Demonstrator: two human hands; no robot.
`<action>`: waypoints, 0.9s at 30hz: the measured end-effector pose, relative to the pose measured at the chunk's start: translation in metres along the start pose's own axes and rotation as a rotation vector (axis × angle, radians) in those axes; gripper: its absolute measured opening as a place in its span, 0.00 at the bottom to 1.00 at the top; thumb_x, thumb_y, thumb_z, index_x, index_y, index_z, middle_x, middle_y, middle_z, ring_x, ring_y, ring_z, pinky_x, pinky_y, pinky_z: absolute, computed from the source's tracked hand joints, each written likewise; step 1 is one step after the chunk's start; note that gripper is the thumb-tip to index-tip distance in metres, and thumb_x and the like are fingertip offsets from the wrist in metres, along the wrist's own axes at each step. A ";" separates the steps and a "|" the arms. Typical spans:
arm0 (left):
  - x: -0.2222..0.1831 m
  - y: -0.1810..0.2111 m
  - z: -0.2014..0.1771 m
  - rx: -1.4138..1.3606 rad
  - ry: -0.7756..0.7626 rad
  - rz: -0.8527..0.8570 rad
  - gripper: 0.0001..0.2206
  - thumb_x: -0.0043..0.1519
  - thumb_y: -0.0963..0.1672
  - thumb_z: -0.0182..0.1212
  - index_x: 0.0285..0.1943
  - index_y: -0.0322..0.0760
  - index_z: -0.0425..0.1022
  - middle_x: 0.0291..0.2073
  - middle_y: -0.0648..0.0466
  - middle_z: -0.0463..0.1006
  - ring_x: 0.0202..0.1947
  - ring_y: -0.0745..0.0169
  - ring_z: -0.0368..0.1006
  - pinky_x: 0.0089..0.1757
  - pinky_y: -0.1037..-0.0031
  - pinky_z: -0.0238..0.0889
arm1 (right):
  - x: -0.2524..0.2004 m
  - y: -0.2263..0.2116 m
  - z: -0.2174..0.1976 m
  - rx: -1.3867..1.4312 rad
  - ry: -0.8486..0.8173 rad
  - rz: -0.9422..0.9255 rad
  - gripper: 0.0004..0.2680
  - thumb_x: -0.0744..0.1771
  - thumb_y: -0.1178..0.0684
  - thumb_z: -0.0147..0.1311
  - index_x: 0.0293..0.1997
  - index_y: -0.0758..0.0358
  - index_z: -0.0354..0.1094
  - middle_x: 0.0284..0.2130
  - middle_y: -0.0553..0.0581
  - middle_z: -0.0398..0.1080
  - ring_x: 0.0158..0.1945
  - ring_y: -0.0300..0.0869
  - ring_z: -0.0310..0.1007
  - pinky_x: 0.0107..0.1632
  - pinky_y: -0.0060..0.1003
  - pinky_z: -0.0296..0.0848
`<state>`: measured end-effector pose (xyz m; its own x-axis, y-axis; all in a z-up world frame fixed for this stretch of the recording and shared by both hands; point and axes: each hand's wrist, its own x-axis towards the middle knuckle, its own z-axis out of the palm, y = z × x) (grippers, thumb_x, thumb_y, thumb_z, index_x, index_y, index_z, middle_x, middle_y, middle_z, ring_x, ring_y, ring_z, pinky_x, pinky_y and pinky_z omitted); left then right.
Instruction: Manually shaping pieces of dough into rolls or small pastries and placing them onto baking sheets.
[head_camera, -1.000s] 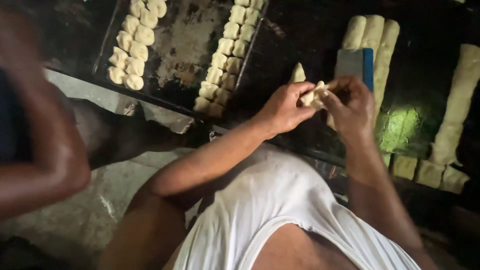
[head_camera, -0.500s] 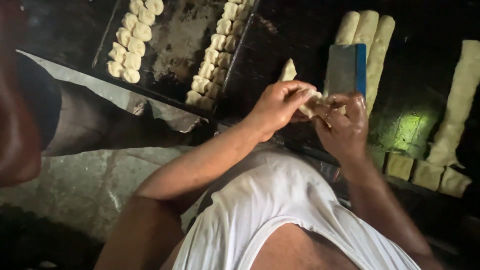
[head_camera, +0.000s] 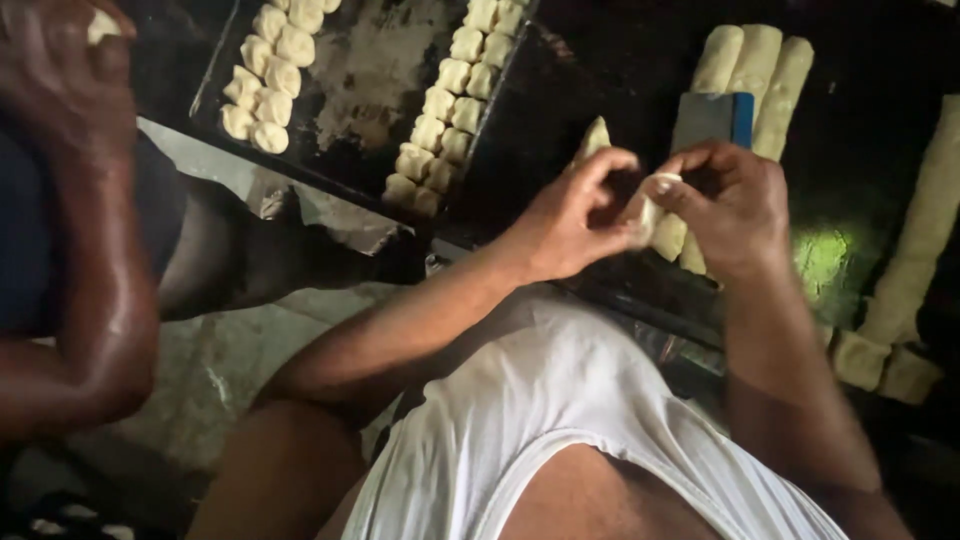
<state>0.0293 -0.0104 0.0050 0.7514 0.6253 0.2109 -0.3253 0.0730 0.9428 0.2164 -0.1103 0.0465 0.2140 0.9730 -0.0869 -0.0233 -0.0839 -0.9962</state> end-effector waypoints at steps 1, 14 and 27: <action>0.000 -0.007 -0.002 0.152 -0.054 -0.033 0.11 0.61 0.41 0.68 0.47 0.32 0.71 0.35 0.56 0.76 0.35 0.75 0.74 0.37 0.79 0.70 | -0.002 -0.006 0.014 -0.394 0.141 -0.046 0.04 0.67 0.57 0.65 0.43 0.62 0.75 0.36 0.56 0.78 0.35 0.37 0.77 0.39 0.29 0.76; -0.012 0.002 -0.048 0.370 0.282 0.061 0.12 0.65 0.39 0.62 0.57 0.30 0.78 0.42 0.49 0.85 0.42 0.68 0.82 0.42 0.73 0.76 | 0.023 0.028 0.045 -1.087 0.026 -0.947 0.09 0.63 0.65 0.69 0.41 0.65 0.73 0.42 0.61 0.75 0.44 0.50 0.75 0.45 0.46 0.73; -0.027 0.009 -0.136 0.033 0.349 0.196 0.26 0.67 0.37 0.59 0.75 0.32 0.57 0.67 0.42 0.66 0.62 0.53 0.72 0.55 0.65 0.72 | 0.173 -0.006 0.086 -0.821 -0.153 -0.089 0.05 0.69 0.60 0.62 0.50 0.65 0.75 0.39 0.57 0.79 0.39 0.39 0.79 0.41 0.33 0.79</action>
<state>-0.0716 0.0791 -0.0273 0.4348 0.8519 0.2921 -0.4203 -0.0949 0.9024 0.1698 0.0773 0.0382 0.0449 0.9968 -0.0656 0.7181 -0.0778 -0.6916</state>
